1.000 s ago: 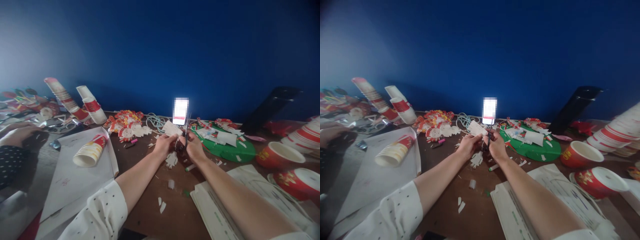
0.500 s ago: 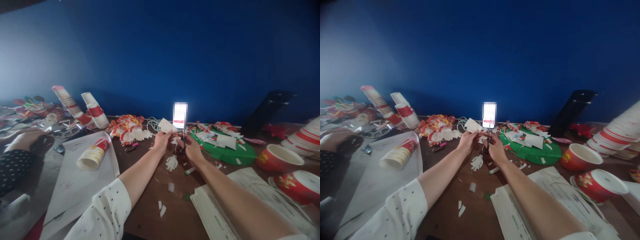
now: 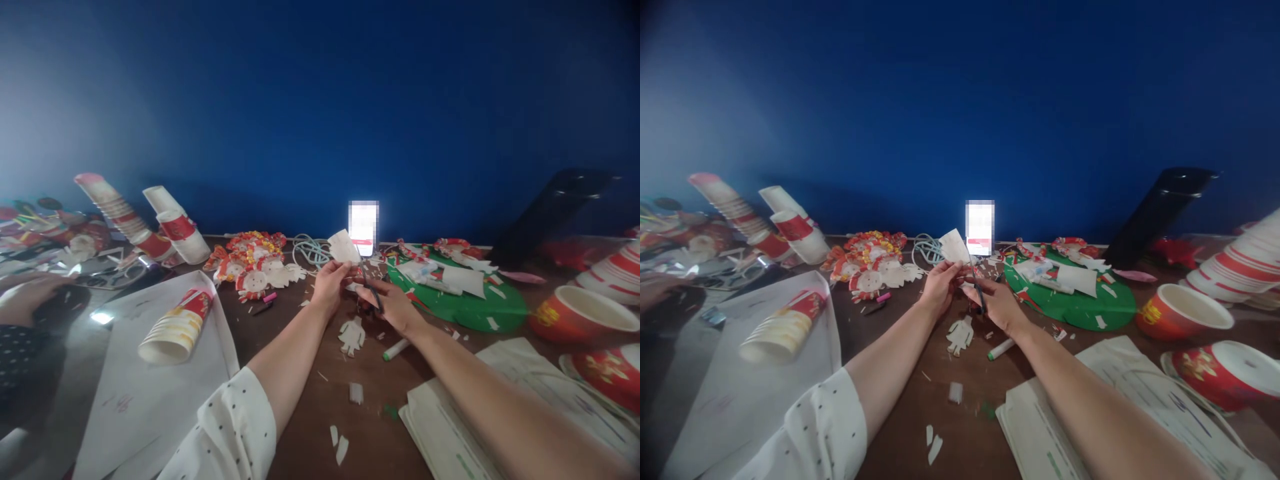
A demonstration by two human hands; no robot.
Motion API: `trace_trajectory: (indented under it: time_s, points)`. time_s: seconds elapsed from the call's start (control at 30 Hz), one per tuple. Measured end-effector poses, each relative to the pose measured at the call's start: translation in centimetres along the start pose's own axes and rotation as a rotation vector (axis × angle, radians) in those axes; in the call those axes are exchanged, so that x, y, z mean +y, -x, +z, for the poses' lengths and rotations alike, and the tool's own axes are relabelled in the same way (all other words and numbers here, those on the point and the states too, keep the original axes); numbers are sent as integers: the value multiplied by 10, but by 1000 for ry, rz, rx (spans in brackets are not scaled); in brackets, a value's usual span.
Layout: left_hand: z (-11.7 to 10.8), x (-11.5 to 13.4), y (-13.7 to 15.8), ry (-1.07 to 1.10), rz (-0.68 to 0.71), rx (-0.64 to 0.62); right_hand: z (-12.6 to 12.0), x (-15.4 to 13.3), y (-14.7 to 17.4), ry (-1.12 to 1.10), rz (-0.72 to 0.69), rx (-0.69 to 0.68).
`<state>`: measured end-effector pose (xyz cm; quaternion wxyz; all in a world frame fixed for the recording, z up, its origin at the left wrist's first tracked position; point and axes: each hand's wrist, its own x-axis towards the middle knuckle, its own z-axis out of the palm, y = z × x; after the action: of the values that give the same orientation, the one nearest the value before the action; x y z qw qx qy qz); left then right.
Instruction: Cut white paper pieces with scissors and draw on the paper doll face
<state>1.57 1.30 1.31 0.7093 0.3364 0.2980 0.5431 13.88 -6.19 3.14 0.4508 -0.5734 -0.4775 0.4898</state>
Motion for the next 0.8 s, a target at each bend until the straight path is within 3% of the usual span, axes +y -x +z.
trace_trajectory:
  time_s: [0.8]
  points:
    - [2, -6, 2, -76, 38, 5, -6, -1, 6, 152, -48, -14]
